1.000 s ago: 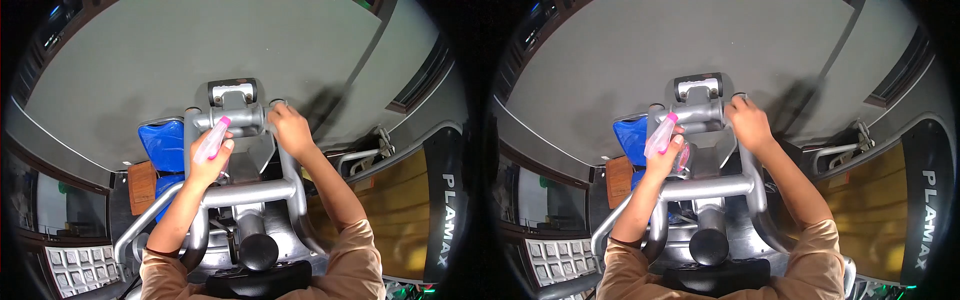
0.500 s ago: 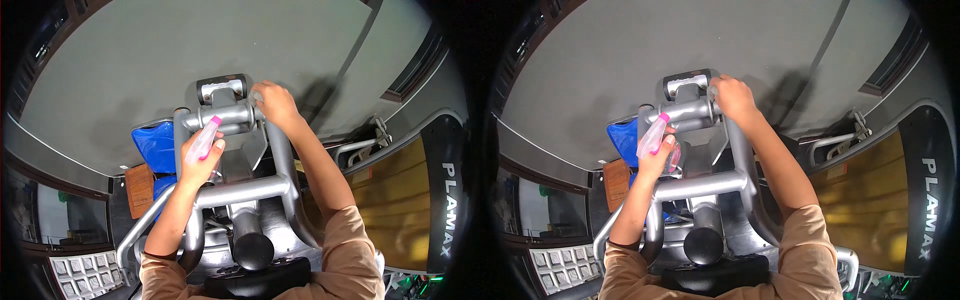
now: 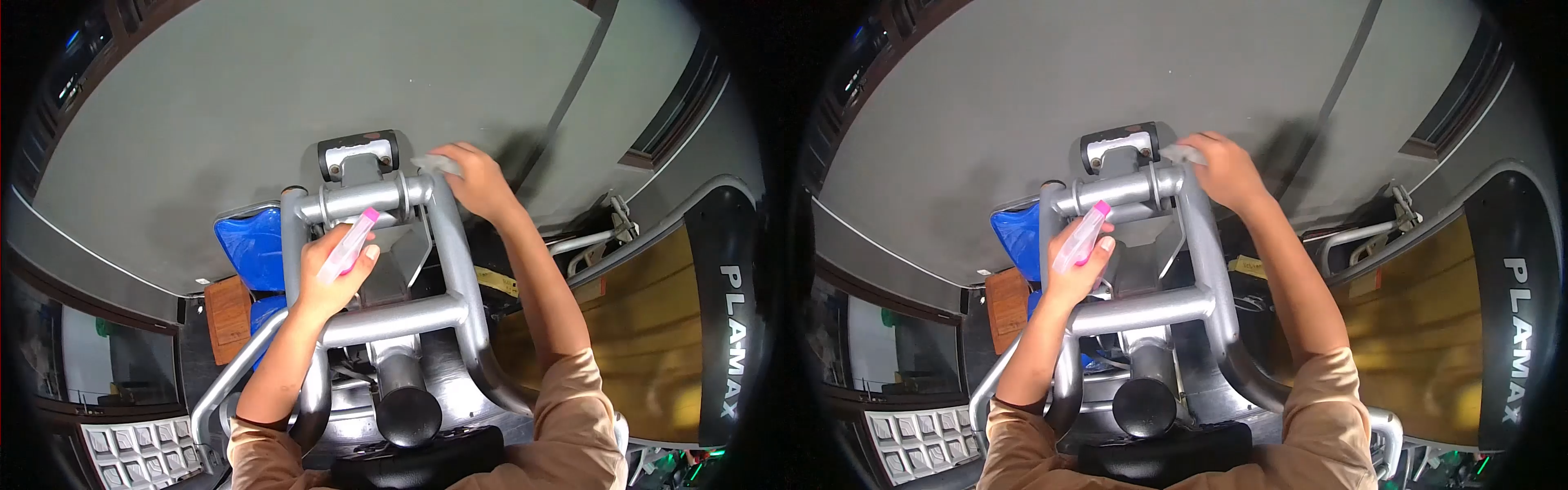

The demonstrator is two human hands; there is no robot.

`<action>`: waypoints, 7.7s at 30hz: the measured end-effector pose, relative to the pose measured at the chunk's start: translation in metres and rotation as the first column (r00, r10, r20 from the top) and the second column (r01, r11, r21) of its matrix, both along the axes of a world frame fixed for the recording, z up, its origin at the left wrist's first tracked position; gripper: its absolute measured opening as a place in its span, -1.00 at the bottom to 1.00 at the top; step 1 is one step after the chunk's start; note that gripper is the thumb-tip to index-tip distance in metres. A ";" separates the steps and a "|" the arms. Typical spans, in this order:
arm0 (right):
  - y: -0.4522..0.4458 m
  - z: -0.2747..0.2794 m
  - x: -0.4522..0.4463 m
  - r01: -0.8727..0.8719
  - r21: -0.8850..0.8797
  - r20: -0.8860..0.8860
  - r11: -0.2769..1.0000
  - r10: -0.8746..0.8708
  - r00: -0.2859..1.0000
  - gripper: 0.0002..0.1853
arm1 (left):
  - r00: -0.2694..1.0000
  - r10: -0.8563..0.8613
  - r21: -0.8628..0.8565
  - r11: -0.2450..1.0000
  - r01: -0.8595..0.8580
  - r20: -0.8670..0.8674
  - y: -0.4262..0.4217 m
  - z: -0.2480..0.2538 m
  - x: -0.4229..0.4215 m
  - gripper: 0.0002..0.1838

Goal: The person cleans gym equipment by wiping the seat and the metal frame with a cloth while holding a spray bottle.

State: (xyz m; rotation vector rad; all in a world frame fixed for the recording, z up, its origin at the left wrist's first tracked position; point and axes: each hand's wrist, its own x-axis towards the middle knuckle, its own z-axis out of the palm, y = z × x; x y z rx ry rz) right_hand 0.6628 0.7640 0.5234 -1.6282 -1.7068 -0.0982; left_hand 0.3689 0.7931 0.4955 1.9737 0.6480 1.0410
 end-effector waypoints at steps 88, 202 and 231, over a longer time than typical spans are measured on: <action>0.088 -0.022 -0.180 -0.224 0.031 0.445 0.974 0.187 0.876 -0.77 | 0.877 0.420 0.043 0.906 -0.422 -0.232 0.067 0.019 -0.098 -0.58; 0.080 0.005 -0.175 -0.162 0.038 0.099 0.986 0.158 0.982 -0.68 | 0.882 0.401 0.114 0.916 -0.384 -0.250 0.057 0.026 -0.090 -0.58; -0.039 -0.030 -0.082 -0.027 0.065 -0.341 0.998 0.048 0.939 -0.66 | 0.599 0.389 0.439 0.896 -0.069 -0.700 0.009 0.038 -0.042 -0.56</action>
